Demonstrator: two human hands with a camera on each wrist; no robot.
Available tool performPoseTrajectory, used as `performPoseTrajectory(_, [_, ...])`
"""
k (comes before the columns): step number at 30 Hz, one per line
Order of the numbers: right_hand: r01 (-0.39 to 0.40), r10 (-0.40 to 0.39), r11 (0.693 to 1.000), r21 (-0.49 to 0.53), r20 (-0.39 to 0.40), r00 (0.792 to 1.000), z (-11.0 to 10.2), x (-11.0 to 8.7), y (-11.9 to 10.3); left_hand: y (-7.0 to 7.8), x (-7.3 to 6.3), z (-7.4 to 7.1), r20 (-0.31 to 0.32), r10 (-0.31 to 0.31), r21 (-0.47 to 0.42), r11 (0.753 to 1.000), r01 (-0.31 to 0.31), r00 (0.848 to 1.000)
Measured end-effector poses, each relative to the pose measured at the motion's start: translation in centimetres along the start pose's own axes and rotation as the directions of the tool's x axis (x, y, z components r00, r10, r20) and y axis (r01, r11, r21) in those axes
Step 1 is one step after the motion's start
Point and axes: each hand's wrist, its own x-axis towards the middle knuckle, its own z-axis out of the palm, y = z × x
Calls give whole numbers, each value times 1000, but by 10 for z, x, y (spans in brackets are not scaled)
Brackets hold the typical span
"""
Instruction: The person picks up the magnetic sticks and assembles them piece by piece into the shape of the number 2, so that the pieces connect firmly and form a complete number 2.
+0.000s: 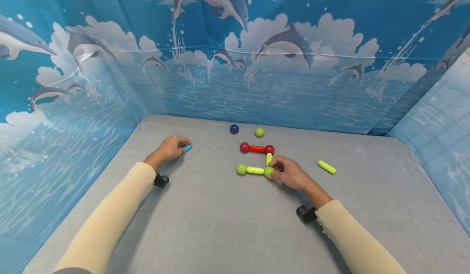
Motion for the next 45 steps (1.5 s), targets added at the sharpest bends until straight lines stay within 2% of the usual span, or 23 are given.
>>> performPoseTrajectory(17, [-5,5,1000,-1,1,1000,1,0,-2,-2,0,-2,57,-28,29,999,27,998])
performPoseTrajectory(23, [-6,6,1000,1,5,1000,1,0,-2,-2,-5,0,27,1,50,999,-3,1000])
performPoseTrajectory(27, [-7,7,1000,-6,6,1000,0,0,-3,1,-10,0,12,43,71,996,-44,999])
performPoseTrajectory(32, [-7,7,1000,-11,0,1000,-1,-1,-3,6,-22,1,11,121,47,991,-122,993])
performPoseTrajectory(39, [-1,1,1000,-2,4,1000,1,-1,-4,15,-52,8,-17,206,8,979,-206,978])
performPoseTrajectory(45, [-7,7,1000,-10,-1,1000,1,-2,-4,30,-73,19,-69,171,-63,982,-176,983])
